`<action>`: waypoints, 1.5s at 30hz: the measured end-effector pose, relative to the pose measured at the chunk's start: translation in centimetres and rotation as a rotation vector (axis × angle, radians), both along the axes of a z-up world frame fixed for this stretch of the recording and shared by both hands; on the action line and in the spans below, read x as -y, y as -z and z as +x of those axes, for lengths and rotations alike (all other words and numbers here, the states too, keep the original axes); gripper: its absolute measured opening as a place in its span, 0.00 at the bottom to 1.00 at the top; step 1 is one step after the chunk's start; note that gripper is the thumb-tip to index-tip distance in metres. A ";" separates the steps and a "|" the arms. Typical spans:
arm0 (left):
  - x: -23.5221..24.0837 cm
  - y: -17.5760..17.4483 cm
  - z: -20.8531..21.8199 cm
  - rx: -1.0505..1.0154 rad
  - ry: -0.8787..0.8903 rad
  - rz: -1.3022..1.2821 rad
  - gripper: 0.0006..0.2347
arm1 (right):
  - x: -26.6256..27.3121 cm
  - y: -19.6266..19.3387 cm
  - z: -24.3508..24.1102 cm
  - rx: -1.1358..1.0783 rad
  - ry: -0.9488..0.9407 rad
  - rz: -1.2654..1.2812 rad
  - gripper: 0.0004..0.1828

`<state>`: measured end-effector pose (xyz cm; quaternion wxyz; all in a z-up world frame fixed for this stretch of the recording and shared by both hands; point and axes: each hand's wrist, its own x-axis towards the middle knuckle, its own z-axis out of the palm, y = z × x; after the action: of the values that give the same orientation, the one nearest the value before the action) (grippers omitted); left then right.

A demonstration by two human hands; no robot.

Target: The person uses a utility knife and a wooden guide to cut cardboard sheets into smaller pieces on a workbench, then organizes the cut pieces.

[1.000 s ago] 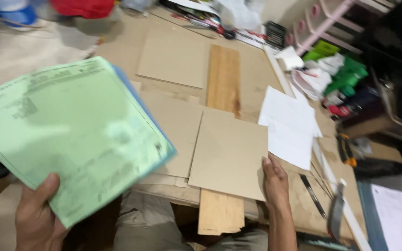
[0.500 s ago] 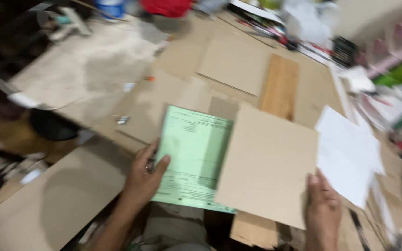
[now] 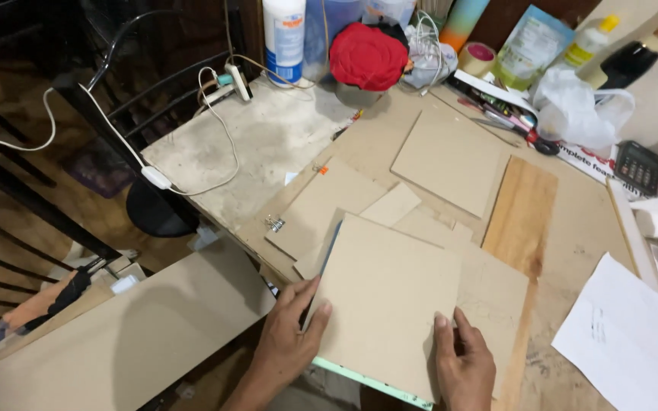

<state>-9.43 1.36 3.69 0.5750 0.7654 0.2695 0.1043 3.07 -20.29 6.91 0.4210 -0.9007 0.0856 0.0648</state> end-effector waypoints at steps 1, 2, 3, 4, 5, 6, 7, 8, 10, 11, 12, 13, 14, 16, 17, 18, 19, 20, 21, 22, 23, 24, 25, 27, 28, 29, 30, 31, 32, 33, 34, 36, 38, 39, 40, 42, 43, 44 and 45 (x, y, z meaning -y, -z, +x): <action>0.3 0.1 -0.1 0.054 -0.025 0.018 0.28 | 0.5 0.9 0.0 0.046 -0.026 -0.142 0.37; -0.3 1.2 0.3 0.054 -0.026 0.017 0.28 | 0.8 1.9 0.8 0.047 -0.027 -0.143 0.37; -0.2 2.4 0.3 0.152 -0.059 0.106 0.24 | 1.8 2.8 1.1 0.162 -0.148 -0.199 0.34; -0.2 3.7 0.3 0.250 -0.092 0.195 0.21 | 2.8 4.0 1.4 0.277 -0.270 -0.253 0.31; -0.5 3.3 0.3 0.220 -0.089 0.168 0.21 | 2.1 2.8 0.8 0.245 -0.274 -0.277 0.31; -0.8 3.1 0.4 0.210 -0.078 0.165 0.20 | 1.4 1.7 0.3 0.286 -0.264 -0.160 0.29; -1.1 2.9 0.5 0.196 -0.064 0.165 0.20 | 0.6 0.8 -0.2 0.322 -0.248 -0.040 0.26; -0.6 1.7 -0.4 0.162 -0.060 0.139 0.20 | 1.1 0.9 -0.8 0.286 -0.248 -0.063 0.26; -1.3 -1.4 -0.3 0.068 -0.006 0.028 0.26 | 0.9 0.5 -0.4 0.226 -0.221 -0.018 0.31; -1.2 -1.1 -0.3 0.066 -0.003 0.027 0.26 | 1.0 0.8 -0.4 0.224 -0.218 -0.019 0.31; -1.2 -1.0 -0.3 0.091 -0.011 0.056 0.25 | 1.1 1.0 -0.5 0.241 -0.208 0.019 0.30; -1.0 -0.8 -0.2 0.119 -0.017 0.084 0.24 | 1.2 1.2 -0.5 0.261 -0.195 0.054 0.28; -1.3 -0.2 -0.3 0.119 -0.011 0.082 0.24 | 1.1 1.9 -0.2 0.261 -0.189 0.052 0.28; -1.2 1.2 0.0 0.131 -0.055 0.142 0.24 | 1.6 3.2 0.2 0.417 -0.183 0.094 0.21; -0.9 0.3 -0.2 0.133 -0.036 0.132 0.24 | 1.4 2.9 -0.2 0.418 -0.166 0.081 0.21; -0.6 -0.6 -0.3 0.203 -0.063 0.161 0.19 | 1.3 2.6 -0.7 0.454 -0.156 0.137 0.16; -0.6 -1.6 -0.6 0.272 -0.096 0.193 0.14 | 0.9 2.3 -1.0 0.490 -0.152 0.198 0.12; -0.4 -1.7 -0.7 0.273 -0.085 0.187 0.14 | 1.0 2.0 -1.2 0.490 -0.141 0.190 0.12; -0.3 -1.9 -0.9 0.257 -0.100 0.168 0.14 | 0.9 1.9 -1.4 0.468 -0.135 0.193 0.13; -0.3 -2.1 -1.1 0.241 -0.115 0.150 0.14 | 0.8 1.7 -1.6 0.445 -0.128 0.197 0.13; -0.3 -2.1 -1.1 0.240 -0.111 0.149 0.14 | 0.9 1.8 -1.5 0.444 -0.123 0.195 0.13; -0.3 -2.0 -1.1 0.245 -0.111 0.161 0.14 | 0.9 1.8 -1.5 0.444 -0.129 0.173 0.13; -0.3 -2.0 -1.0 0.255 -0.112 0.175 0.14 | 0.8 1.9 -1.3 0.448 -0.136 0.153 0.13; -0.6 -1.6 -1.2 0.237 -0.095 0.233 0.15 | 0.8 1.6 -1.6 0.460 -0.127 0.135 0.14; -0.9 -1.5 -1.0 0.218 -0.083 0.290 0.15 | 0.7 1.4 -1.6 0.470 -0.121 0.116 0.14; -0.9 -0.8 -1.0 0.245 -0.074 0.301 0.15 | 0.6 1.4 -1.6 0.496 -0.109 0.124 0.14; -0.9 -0.2 -1.0 0.204 -0.083 0.333 0.15 | 0.6 1.4 -1.7 0.426 -0.090 0.086 0.19; -1.0 0.5 -0.8 0.165 -0.094 0.366 0.16 | 0.4 1.4 -1.7 0.357 -0.072 0.051 0.24; -1.0 -0.5 -0.4 0.195 -0.086 0.379 0.16 | 0.3 1.0 -1.6 0.385 -0.059 0.062 0.24; -1.0 -1.4 -0.3 0.036 -0.110 0.214 0.19 | 0.1 0.6 -1.8 0.324 -0.030 0.088 0.21; -0.9 -2.3 -0.2 -0.122 -0.131 0.050 0.23 | -0.1 0.3 -1.9 0.263 -0.002 0.114 0.19; -1.3 -2.1 0.2 -0.133 -0.145 0.010 0.22 | -0.1 0.4 -1.5 0.197 0.044 0.172 0.22; -1.4 -1.5 0.3 -0.163 -0.163 -0.042 0.22 | 0.3 1.4 -1.2 0.113 0.082 0.218 0.25; -1.4 -0.9 0.3 -0.156 -0.183 -0.048 0.22 | 0.8 2.4 -1.0 0.183 0.054 0.200 0.22; -1.5 -0.3 0.3 -0.149 -0.204 -0.054 0.23 | 1.2 3.5 -0.7 0.252 0.026 0.182 0.20; -1.2 0.6 0.4 -0.072 -0.235 -0.050 0.22 | 1.0 3.1 -0.7 0.241 0.056 0.196 0.20; -1.1 1.1 0.3 0.005 -0.271 -0.043 0.21 | 0.8 3.0 -0.8 0.228 0.083 0.213 0.21; -0.9 1.4 0.4 -0.002 -0.279 -0.044 0.21 | 0.7 3.3 -0.9 0.221 0.076 0.212 0.21; -0.7 1.6 0.3 -0.006 -0.310 -0.043 0.21 | 0.5 3.6 -1.1 0.318 0.087 0.183 0.18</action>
<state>-9.09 2.03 2.05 0.5674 0.7024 0.3883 0.1838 1.96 -20.83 3.32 0.5119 -0.8529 0.0505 -0.0892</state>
